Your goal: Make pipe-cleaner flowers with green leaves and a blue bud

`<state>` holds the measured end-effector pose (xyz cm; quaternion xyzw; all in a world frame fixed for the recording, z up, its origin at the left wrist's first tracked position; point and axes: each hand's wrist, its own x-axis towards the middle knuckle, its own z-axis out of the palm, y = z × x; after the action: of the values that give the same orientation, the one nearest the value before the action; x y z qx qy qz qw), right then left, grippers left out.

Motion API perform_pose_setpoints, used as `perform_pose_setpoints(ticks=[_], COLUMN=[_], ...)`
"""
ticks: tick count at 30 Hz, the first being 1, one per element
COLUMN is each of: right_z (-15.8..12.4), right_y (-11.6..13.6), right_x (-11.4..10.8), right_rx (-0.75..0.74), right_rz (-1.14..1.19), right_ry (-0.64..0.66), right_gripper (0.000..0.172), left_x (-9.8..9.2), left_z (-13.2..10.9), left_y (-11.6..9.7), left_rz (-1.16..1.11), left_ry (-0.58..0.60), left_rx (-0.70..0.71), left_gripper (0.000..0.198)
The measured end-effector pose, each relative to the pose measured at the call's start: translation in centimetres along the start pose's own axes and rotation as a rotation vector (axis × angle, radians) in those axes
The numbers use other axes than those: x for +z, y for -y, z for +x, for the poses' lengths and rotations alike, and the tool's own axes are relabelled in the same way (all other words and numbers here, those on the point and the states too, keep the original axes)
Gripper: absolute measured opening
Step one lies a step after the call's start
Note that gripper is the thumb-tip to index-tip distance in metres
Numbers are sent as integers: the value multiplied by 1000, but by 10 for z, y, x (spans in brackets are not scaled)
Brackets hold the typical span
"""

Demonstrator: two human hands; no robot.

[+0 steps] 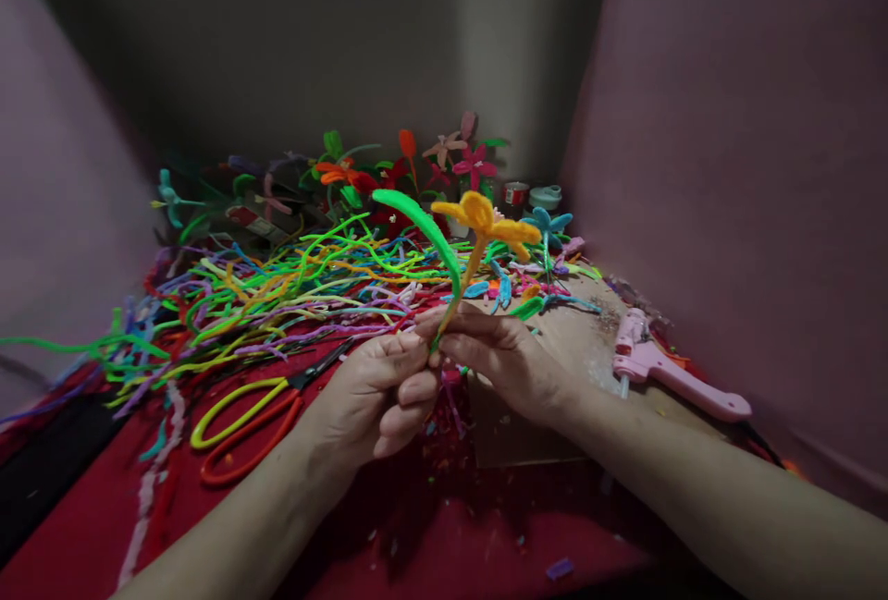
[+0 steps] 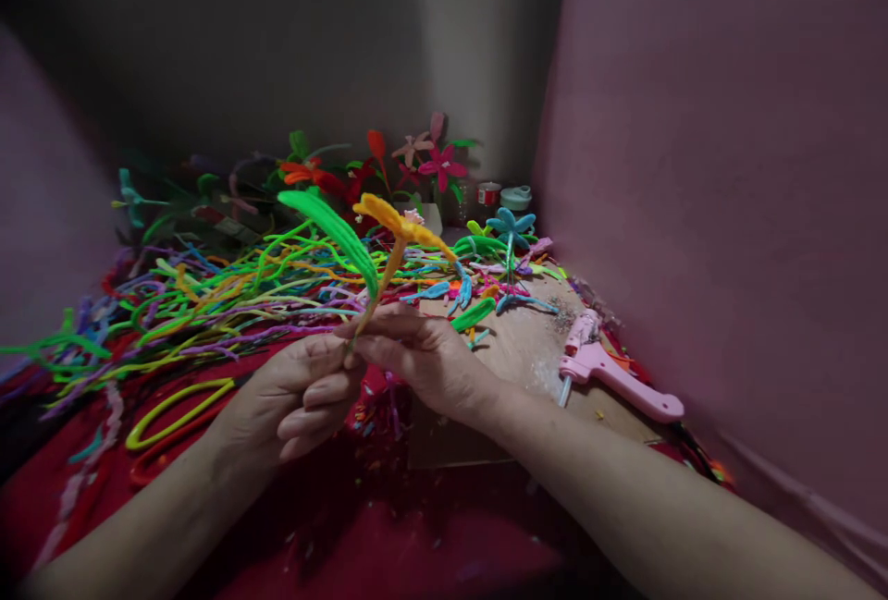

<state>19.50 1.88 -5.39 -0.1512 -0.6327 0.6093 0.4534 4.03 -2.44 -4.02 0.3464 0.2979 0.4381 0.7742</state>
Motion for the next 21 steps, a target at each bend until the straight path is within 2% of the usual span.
perform_pose_setpoints(ticks=[5, 8, 11, 14, 16, 17, 19, 21], right_z=[1, 1, 1, 0, 0, 0, 0, 0], right_y=[-2, -6, -7, -6, -6, -6, -6, -5], right_x=[2, 0, 0, 1, 2, 2, 3, 4], right_rx=[8, 6, -7, 3, 39, 51, 60, 70], right_rz=[44, 37, 13, -35, -40, -31, -25, -27], right_ry=[-51, -93, -138, -216, -228, -220, -197, -175], right_gripper=[17, 16, 15, 11, 9, 8, 8, 13], left_x=[4, 8, 11, 8, 4, 3, 3, 6], left_z=[0, -1, -2, -3, -3, -3, -4, -4], left_y=[2, 1, 2, 7, 11, 12, 13, 11], left_rz=[54, 318, 762, 1220, 1435, 1495, 1510, 1384], left_ry=[-52, -148, -284, -418, -449, -449, -457, -479], left_rx=[8, 96, 289, 598, 778, 825, 823, 723], left_gripper=[14, 19, 16, 8, 6, 6, 8, 10])
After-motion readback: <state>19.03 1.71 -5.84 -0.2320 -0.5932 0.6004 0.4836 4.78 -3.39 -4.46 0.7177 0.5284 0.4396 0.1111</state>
